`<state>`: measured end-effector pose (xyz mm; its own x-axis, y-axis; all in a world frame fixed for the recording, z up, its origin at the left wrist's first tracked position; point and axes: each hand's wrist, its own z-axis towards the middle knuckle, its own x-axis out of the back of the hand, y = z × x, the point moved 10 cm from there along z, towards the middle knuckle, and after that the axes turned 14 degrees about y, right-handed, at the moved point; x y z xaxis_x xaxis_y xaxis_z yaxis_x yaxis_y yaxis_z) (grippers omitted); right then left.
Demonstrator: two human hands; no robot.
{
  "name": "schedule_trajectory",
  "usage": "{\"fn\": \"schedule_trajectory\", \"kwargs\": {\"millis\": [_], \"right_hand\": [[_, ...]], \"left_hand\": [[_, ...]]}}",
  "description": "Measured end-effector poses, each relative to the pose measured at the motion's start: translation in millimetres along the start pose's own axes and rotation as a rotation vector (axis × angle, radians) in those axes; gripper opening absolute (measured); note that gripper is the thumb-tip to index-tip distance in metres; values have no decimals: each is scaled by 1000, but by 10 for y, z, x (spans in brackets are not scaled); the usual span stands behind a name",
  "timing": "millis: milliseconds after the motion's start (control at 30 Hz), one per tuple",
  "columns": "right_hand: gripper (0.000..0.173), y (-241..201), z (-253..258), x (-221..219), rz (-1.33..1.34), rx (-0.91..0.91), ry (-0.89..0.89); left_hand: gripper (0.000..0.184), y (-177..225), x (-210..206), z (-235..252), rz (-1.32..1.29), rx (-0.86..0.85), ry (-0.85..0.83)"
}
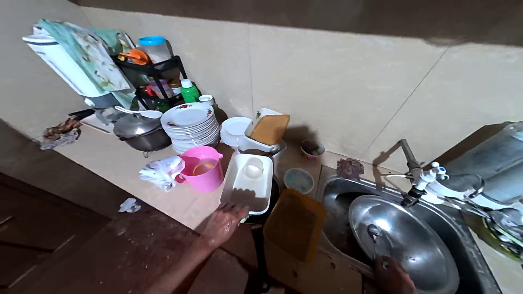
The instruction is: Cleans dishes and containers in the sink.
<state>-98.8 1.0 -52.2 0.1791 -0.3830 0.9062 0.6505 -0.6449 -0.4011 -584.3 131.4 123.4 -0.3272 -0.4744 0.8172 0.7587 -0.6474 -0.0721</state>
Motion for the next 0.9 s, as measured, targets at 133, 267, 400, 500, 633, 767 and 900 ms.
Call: {"fn": "schedule_trajectory", "kwargs": {"millis": [133, 267, 400, 500, 633, 767, 900], "right_hand": [[50, 4, 24, -46, -56, 14, -67], [48, -8, 33, -35, -29, 33, -87], [47, -42, 10, -28, -27, 70, -119], [47, -62, -22, -21, -12, 80, -156], [49, -64, -12, 65, 40, 69, -101], [67, -104, 30, 28, 131, 10, -118], [81, -171, 10, 97, 285, 89, -45]], "left_hand": [[43, -46, -202, -98, -241, 201, -375], [47, -219, -10, 379, -460, 438, -398], [45, -528, -558, 730, -39, 446, -634], [59, -670, -1054, 711, 42, 555, -665], [52, -612, -705, 919, -15, 732, -353], [41, 45, -199, 1216, -179, 583, -155], [46, 1060, -506, 1136, -624, 358, -252]]}}
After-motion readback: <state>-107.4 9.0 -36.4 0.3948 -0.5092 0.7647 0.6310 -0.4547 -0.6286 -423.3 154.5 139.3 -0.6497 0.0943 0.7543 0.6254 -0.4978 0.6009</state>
